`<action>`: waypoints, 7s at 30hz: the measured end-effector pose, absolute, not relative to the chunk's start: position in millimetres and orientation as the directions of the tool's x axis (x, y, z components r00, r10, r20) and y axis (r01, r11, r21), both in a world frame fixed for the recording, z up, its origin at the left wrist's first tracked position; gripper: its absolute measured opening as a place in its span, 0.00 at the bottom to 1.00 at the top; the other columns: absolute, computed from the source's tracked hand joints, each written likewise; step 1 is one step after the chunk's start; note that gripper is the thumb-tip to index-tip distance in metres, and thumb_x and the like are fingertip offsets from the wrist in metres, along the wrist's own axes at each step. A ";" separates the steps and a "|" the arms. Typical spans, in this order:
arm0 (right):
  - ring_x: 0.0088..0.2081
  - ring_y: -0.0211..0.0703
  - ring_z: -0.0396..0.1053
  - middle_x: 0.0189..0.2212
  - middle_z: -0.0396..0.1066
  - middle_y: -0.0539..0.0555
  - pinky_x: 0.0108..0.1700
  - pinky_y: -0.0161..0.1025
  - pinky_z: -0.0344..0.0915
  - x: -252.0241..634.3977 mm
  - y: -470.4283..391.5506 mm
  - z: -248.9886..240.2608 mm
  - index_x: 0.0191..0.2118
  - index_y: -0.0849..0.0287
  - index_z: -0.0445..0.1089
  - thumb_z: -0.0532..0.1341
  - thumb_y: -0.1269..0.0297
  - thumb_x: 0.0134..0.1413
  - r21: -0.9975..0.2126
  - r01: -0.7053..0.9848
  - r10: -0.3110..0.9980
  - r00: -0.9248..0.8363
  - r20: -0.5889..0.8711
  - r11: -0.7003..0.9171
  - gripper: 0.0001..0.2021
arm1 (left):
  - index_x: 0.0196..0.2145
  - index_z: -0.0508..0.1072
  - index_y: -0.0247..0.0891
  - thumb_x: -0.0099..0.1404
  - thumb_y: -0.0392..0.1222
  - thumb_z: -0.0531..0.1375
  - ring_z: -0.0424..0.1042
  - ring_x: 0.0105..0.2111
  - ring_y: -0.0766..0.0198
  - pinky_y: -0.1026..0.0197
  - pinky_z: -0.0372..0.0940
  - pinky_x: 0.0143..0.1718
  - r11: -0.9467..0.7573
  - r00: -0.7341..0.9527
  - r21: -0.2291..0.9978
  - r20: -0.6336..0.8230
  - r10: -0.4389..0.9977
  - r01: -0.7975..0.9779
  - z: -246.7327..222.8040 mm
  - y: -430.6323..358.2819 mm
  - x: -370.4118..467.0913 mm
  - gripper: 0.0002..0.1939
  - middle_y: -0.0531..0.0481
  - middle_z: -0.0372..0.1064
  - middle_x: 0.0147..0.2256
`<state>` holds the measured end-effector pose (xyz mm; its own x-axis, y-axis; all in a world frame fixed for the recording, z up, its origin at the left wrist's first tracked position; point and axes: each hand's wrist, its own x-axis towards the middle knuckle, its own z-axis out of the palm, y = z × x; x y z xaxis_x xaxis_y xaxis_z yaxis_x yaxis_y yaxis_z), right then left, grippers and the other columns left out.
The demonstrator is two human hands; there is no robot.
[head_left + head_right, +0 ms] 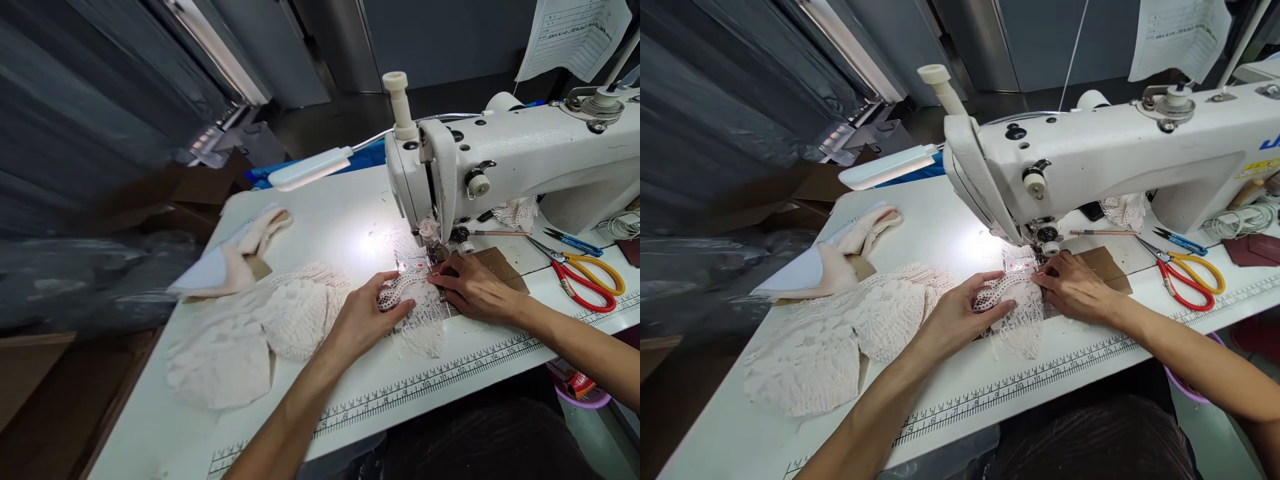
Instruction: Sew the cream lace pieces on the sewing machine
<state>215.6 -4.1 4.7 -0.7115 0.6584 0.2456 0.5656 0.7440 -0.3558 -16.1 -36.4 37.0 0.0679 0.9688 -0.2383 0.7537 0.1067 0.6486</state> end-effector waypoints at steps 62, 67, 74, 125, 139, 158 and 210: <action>0.47 0.52 0.64 0.45 0.68 0.62 0.49 0.52 0.67 224.4 -8.0 8.8 0.51 0.59 0.74 0.54 0.71 0.62 -0.213 0.476 0.521 -0.793 0.316 0.854 0.16 | 0.53 0.70 0.28 0.75 0.43 0.46 0.71 0.41 0.53 0.50 0.64 0.42 -0.754 0.794 -0.252 0.242 0.558 0.607 15.4 -8.4 -2.5 0.20 0.34 0.71 0.53; 0.46 0.51 0.63 0.46 0.67 0.62 0.46 0.49 0.67 223.7 -3.3 4.7 0.51 0.59 0.72 0.53 0.70 0.63 -0.205 0.527 0.566 -0.763 0.314 0.825 0.15 | 0.53 0.71 0.26 0.75 0.45 0.45 0.70 0.42 0.51 0.49 0.62 0.43 -0.751 0.776 -0.200 0.227 0.589 0.629 16.8 1.4 -1.9 0.23 0.34 0.71 0.54; 0.47 0.51 0.62 0.45 0.67 0.61 0.48 0.49 0.66 221.6 -7.0 4.6 0.52 0.58 0.70 0.53 0.70 0.63 -0.215 0.554 0.594 -0.748 0.295 0.804 0.15 | 0.55 0.70 0.30 0.75 0.47 0.44 0.69 0.45 0.49 0.45 0.61 0.47 -0.743 0.730 -0.083 0.289 0.620 0.664 12.1 -0.7 -7.6 0.23 0.37 0.71 0.55; 0.47 0.53 0.63 0.48 0.65 0.64 0.50 0.53 0.69 212.9 -6.0 10.0 0.62 0.55 0.62 0.50 0.74 0.63 -0.269 0.618 0.673 -0.697 0.249 0.739 0.23 | 0.48 0.75 0.33 0.73 0.43 0.51 0.72 0.40 0.55 0.47 0.66 0.45 -0.757 0.694 -0.035 0.430 0.578 0.652 3.8 -0.2 -5.4 0.17 0.40 0.75 0.49; 0.40 0.50 0.63 0.43 0.66 0.63 0.41 0.49 0.70 212.0 -2.5 9.7 0.55 0.59 0.67 0.46 0.71 0.65 -0.265 0.643 0.694 -0.681 0.231 0.719 0.19 | 0.46 0.73 0.36 0.72 0.44 0.52 0.68 0.37 0.57 0.52 0.64 0.38 -0.672 0.570 0.065 0.475 0.671 0.737 0.0 8.9 2.8 0.14 0.43 0.73 0.40; 0.43 0.47 0.71 0.41 0.73 0.60 0.47 0.47 0.71 246.0 0.5 31.5 0.54 0.62 0.71 0.51 0.68 0.64 -0.456 0.557 0.700 -0.668 0.252 0.695 0.17 | 0.46 0.72 0.36 0.74 0.44 0.53 0.74 0.42 0.58 0.52 0.69 0.41 -0.821 0.741 0.261 0.354 0.571 0.508 17.8 -2.6 -15.7 0.12 0.43 0.75 0.43; 0.44 0.47 0.66 0.40 0.69 0.59 0.49 0.48 0.65 225.9 -3.7 24.2 0.44 0.55 0.80 0.56 0.72 0.57 -0.507 0.498 0.637 -0.759 0.138 0.704 0.16 | 0.36 0.74 0.36 0.68 0.32 0.58 0.76 0.32 0.64 0.57 0.72 0.36 -0.890 0.675 0.190 0.592 0.441 0.415 6.6 -4.7 -1.9 0.06 0.48 0.78 0.35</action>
